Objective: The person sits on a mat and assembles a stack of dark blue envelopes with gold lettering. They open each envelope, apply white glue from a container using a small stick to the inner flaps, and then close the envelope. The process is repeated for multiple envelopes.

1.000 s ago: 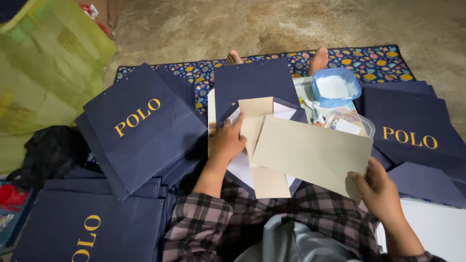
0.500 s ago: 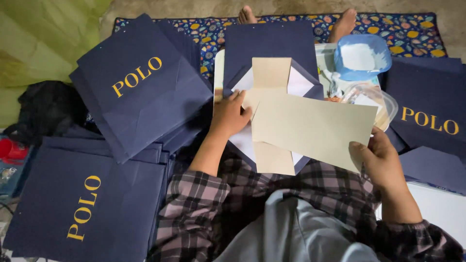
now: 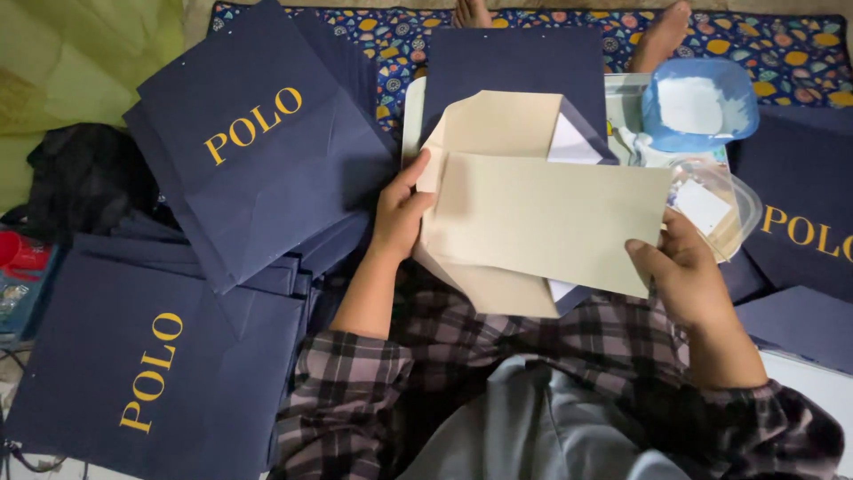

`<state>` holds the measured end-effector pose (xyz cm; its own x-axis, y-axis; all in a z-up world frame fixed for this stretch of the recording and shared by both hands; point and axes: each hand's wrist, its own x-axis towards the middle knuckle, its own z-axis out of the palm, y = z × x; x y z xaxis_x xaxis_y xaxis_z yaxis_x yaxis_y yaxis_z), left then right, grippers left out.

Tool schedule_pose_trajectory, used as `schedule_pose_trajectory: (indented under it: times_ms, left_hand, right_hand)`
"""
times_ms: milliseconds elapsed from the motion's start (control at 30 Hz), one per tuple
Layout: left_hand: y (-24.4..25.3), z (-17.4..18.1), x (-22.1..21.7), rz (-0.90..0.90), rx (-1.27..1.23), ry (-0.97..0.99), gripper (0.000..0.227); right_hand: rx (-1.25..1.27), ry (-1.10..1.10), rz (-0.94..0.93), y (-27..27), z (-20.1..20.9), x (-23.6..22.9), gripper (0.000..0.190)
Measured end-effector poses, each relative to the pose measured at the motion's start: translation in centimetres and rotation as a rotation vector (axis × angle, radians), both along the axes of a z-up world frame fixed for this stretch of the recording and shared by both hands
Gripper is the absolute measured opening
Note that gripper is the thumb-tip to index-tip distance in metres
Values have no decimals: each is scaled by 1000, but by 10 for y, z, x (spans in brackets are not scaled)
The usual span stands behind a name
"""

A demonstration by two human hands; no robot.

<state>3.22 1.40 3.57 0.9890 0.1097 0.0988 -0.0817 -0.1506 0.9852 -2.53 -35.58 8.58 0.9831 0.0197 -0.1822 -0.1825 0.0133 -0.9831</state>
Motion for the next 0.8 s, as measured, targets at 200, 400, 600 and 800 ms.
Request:
schedule_pose_trajectory:
  times_ms: [200, 400, 600, 800]
  left_hand:
    - [9, -17, -1, -21, -467, -5, 70]
    - [4, -10, -11, -32, -566, -14, 66]
    - [-4, -7, -15, -48, -464, -33, 64]
    - [-10, 10, -21, -43, -281, 114, 65]
  right_hand:
    - [-52, 17, 108, 10, -16, 21, 52]
    - [-67, 58, 110, 22, 3, 28, 58]
    - [-105, 6, 149, 31, 6, 40, 56]
    - [-188, 9, 116, 34, -4, 47, 54]
